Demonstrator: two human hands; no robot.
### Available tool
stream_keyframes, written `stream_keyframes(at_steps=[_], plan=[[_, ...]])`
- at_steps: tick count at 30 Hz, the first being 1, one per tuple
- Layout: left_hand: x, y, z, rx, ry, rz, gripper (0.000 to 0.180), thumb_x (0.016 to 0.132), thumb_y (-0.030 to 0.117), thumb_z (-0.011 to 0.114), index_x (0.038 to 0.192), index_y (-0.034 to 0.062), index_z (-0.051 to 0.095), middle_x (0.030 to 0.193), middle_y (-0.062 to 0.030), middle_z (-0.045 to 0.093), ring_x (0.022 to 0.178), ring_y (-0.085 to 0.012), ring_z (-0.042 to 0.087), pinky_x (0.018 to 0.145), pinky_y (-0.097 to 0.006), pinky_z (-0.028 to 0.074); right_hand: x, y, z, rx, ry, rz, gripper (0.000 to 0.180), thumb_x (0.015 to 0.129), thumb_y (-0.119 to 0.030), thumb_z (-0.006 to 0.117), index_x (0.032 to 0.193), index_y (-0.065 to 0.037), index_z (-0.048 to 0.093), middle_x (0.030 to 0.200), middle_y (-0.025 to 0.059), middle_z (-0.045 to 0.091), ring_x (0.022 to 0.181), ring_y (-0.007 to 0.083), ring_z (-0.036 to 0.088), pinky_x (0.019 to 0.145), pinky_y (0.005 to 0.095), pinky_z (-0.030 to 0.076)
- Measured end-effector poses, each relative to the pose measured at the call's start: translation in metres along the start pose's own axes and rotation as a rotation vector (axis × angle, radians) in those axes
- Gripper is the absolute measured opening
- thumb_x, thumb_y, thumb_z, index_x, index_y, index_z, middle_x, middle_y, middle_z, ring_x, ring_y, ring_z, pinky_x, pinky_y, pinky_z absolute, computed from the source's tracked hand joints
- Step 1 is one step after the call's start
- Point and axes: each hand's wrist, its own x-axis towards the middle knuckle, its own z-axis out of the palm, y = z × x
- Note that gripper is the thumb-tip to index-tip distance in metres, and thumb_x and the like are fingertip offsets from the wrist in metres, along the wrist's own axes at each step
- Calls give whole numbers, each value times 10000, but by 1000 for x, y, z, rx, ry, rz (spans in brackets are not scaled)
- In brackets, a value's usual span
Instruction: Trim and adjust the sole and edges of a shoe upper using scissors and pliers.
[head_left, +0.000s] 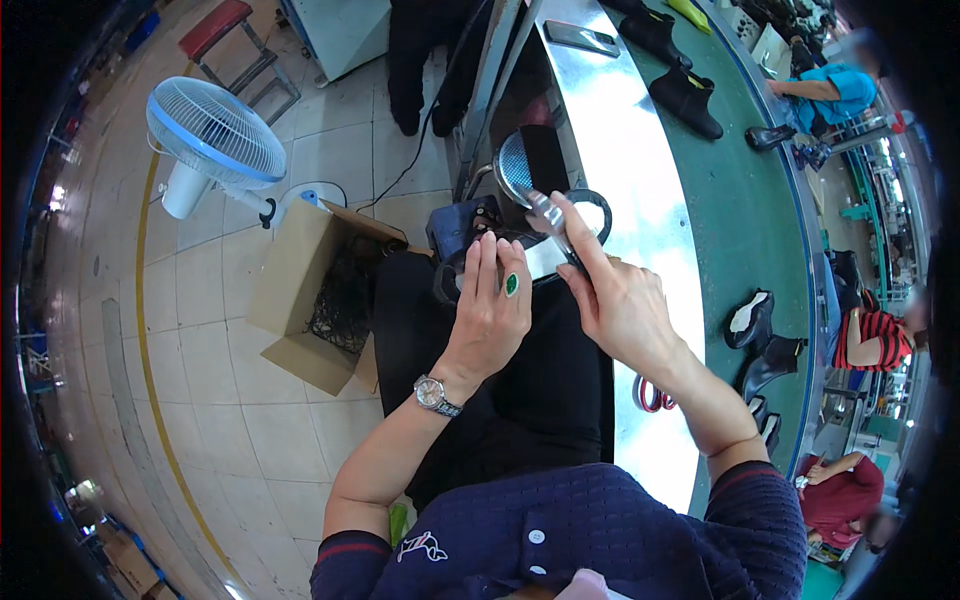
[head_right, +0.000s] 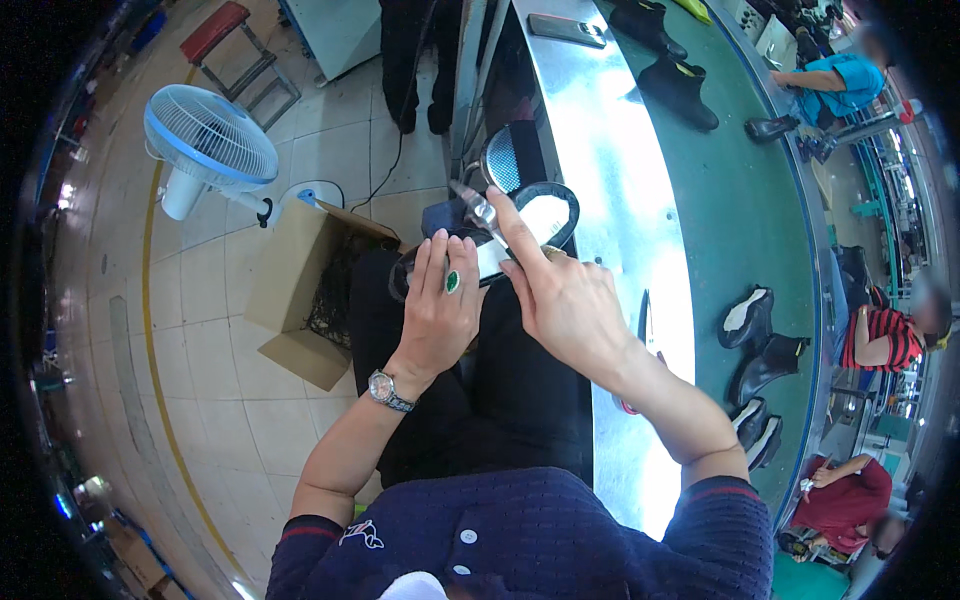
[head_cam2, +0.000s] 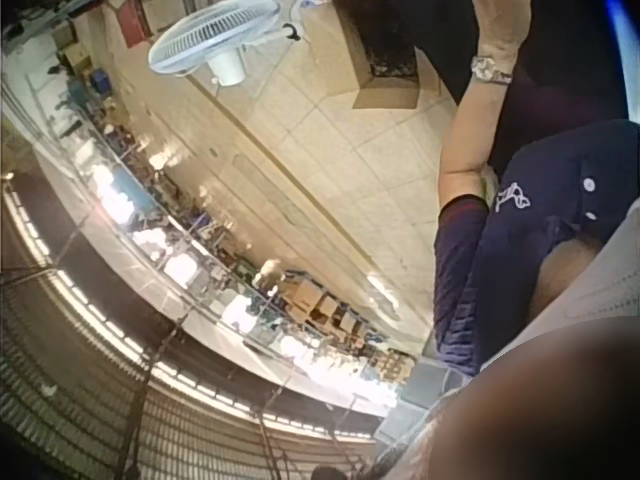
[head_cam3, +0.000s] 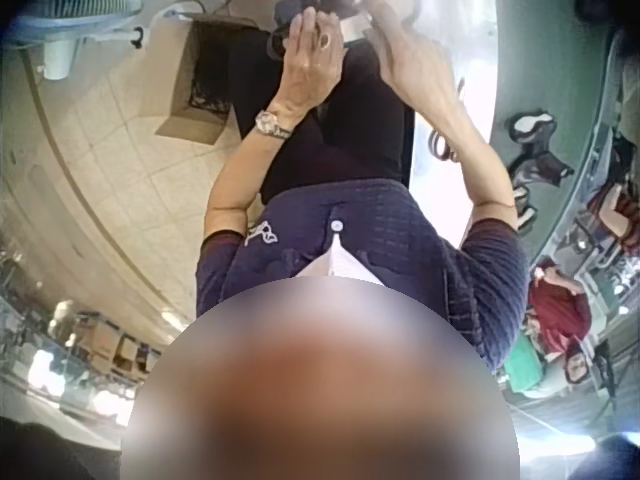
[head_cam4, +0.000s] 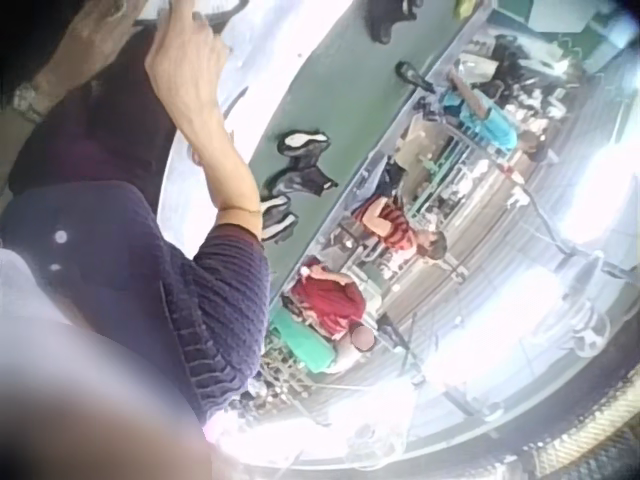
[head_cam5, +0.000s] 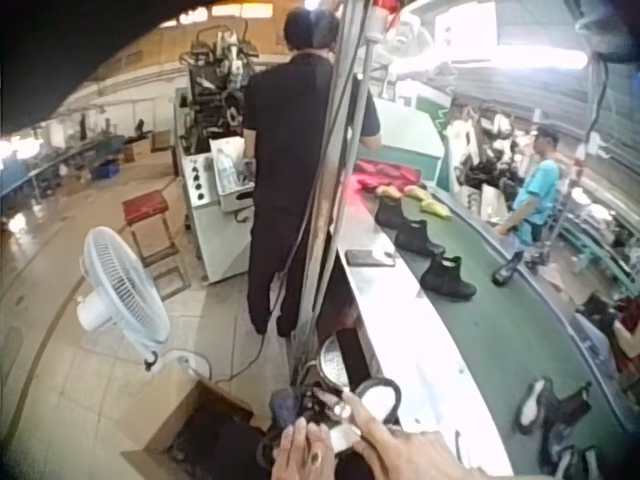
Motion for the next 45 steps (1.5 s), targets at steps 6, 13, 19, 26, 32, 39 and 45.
stream_keyframes(at_steps=[6, 13, 19, 26, 32, 39, 45], plan=[[-5, -3, 3, -55, 69, 21, 358, 853, 20, 569, 1159, -166, 567, 1153, -259, 552, 1189, -465, 528, 1087, -509, 380, 8, 1, 4, -91, -133, -2, 660, 961, -167, 523, 1537, -164, 202, 653, 149, 653, 491, 277, 629, 430, 369, 472], [8, -5, -26, -430, 26, -183, 505, 789, 138, 701, 1190, -116, 531, 1256, -239, 482, 1226, -412, 472, 1068, -478, 400, 8, -2, 13, -56, -168, 13, 663, 960, -158, 522, 1537, -149, 196, 643, 164, 650, 485, 288, 630, 437, 360, 485], [-3, -13, -40, -177, -134, -259, 673, 689, 122, 792, 1271, -84, 524, 1258, -223, 540, 1180, -364, 513, 1011, -403, 448, 5, -16, 14, 91, 6, -14, 656, 952, -154, 529, 1528, -126, 217, 621, 166, 642, 490, 302, 635, 446, 369, 495], [-14, -19, -33, -274, -44, -249, 666, 709, 116, 788, 1284, -78, 514, 1271, -252, 565, 1189, -381, 543, 991, -417, 472, 8, -25, 10, 120, -18, -70, 682, 928, -125, 531, 1525, -106, 203, 619, 187, 636, 519, 331, 643, 467, 417, 503], [-12, -26, -32, -391, -29, -244, 854, 666, 58, 810, 1402, -30, 385, 1237, -226, 590, 1164, -368, 564, 986, -404, 470, 14, -9, 18, 99, -72, -77, 633, 915, -137, 546, 1487, -103, 275, 603, 187, 626, 557, 372, 644, 517, 457, 512], [-20, -34, -55, -494, -84, -292, 1020, 664, 135, 826, 1492, 8, 244, 1468, -217, 387, 1378, -364, 350, 1121, -417, 328, 19, 13, -10, -32, -88, 93, 527, 937, -140, 558, 1421, -95, 353, 862, 230, 663, 683, 408, 652, 626, 479, 524], [-90, -6, -69, -1083, -249, -769, 966, 800, 470, 747, 1457, -59, 276, 1459, -276, 332, 1307, -395, 426, 1024, -381, 433, -22, -19, -33, 597, -520, 263, 530, 950, -94, 565, 1439, -59, 362, 832, 171, 663, 669, 294, 685, 660, 404, 531]])
